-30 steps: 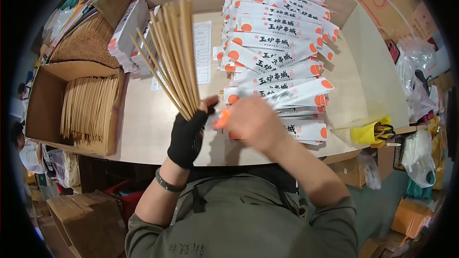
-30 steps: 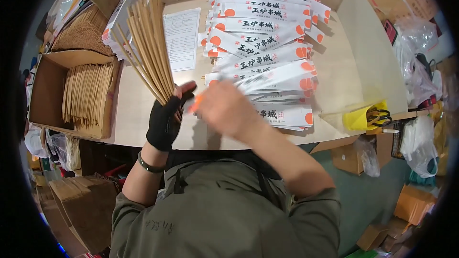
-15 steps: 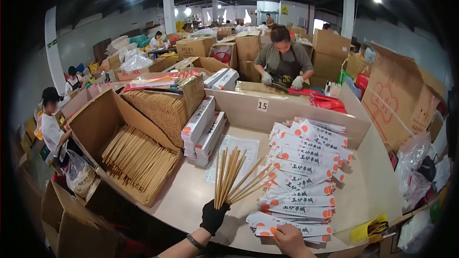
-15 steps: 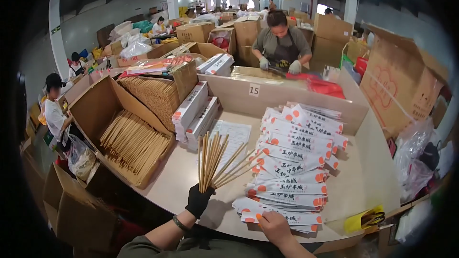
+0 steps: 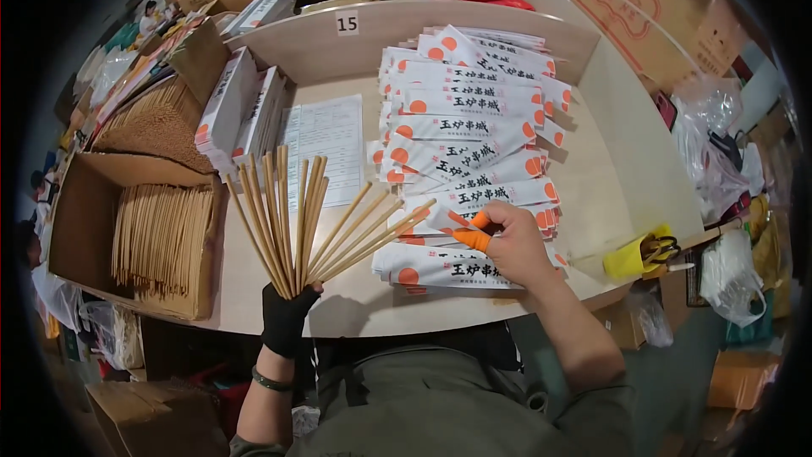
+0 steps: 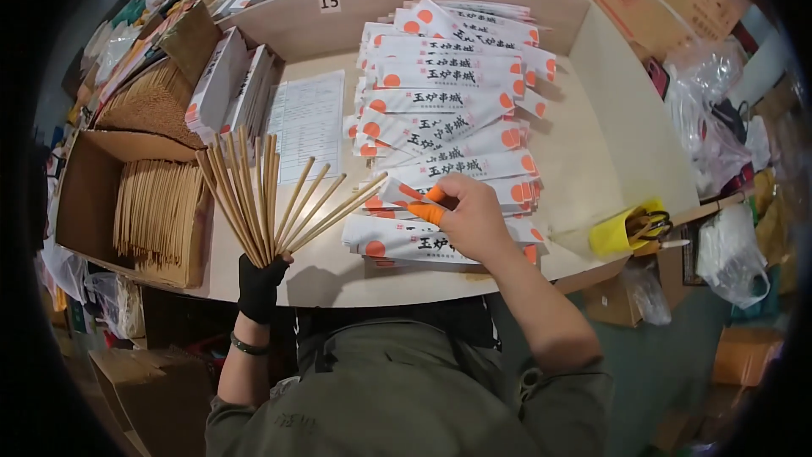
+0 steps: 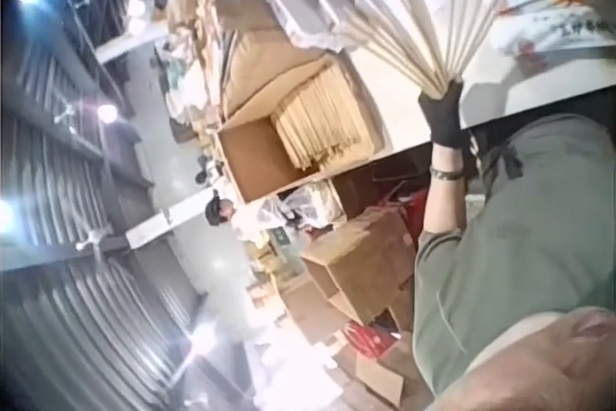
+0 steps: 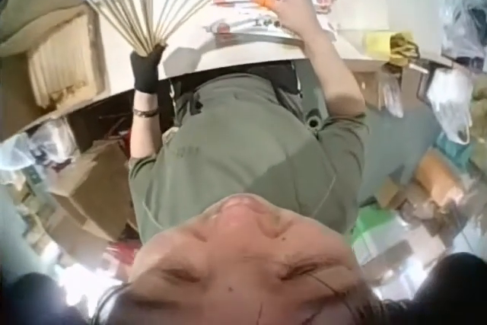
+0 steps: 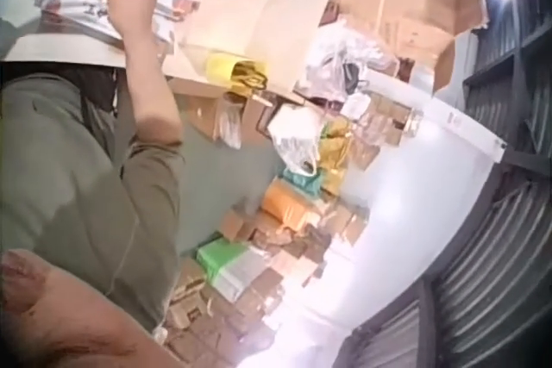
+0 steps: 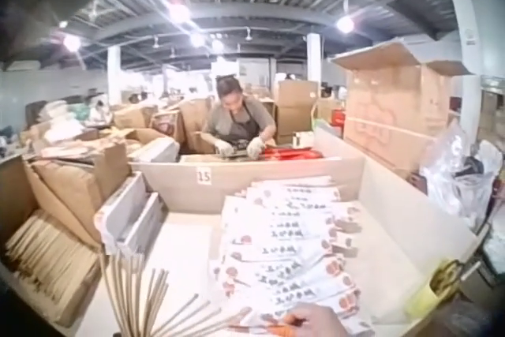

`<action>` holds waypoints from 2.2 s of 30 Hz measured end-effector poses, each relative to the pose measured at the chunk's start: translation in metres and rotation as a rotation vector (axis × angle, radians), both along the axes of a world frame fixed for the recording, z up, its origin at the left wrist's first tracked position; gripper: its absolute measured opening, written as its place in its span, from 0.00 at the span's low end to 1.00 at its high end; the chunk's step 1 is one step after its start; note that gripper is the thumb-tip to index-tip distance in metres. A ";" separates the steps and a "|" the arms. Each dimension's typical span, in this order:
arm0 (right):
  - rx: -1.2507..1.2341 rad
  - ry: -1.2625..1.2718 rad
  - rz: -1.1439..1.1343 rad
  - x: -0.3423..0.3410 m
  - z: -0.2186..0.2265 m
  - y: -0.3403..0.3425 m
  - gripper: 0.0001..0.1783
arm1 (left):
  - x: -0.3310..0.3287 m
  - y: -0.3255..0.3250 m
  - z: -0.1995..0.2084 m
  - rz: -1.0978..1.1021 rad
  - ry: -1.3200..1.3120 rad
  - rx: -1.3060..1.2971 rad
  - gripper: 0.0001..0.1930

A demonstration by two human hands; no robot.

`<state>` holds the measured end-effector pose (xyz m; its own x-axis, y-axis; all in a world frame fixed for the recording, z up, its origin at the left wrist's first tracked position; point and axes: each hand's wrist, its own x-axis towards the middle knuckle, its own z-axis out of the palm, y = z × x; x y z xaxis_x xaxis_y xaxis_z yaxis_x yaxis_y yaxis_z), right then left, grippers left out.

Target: Manually packing thin wooden sticks into printed paper sleeves at a factory workstation.

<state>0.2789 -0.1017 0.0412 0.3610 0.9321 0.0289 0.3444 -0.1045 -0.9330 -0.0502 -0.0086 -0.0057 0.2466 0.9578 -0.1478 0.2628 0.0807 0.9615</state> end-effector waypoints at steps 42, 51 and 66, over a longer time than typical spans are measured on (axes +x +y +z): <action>0.679 -1.032 0.535 -0.066 -0.007 0.000 0.10 | 0.056 -0.011 -0.002 -0.360 -0.551 -0.227 0.12; 0.587 -0.285 0.369 -0.134 -0.001 0.046 0.19 | 0.087 -0.017 -0.052 0.169 -0.084 0.563 0.12; 0.314 -0.616 0.225 -0.078 -0.005 -0.003 0.19 | 0.010 -0.005 -0.084 0.271 0.204 0.297 0.12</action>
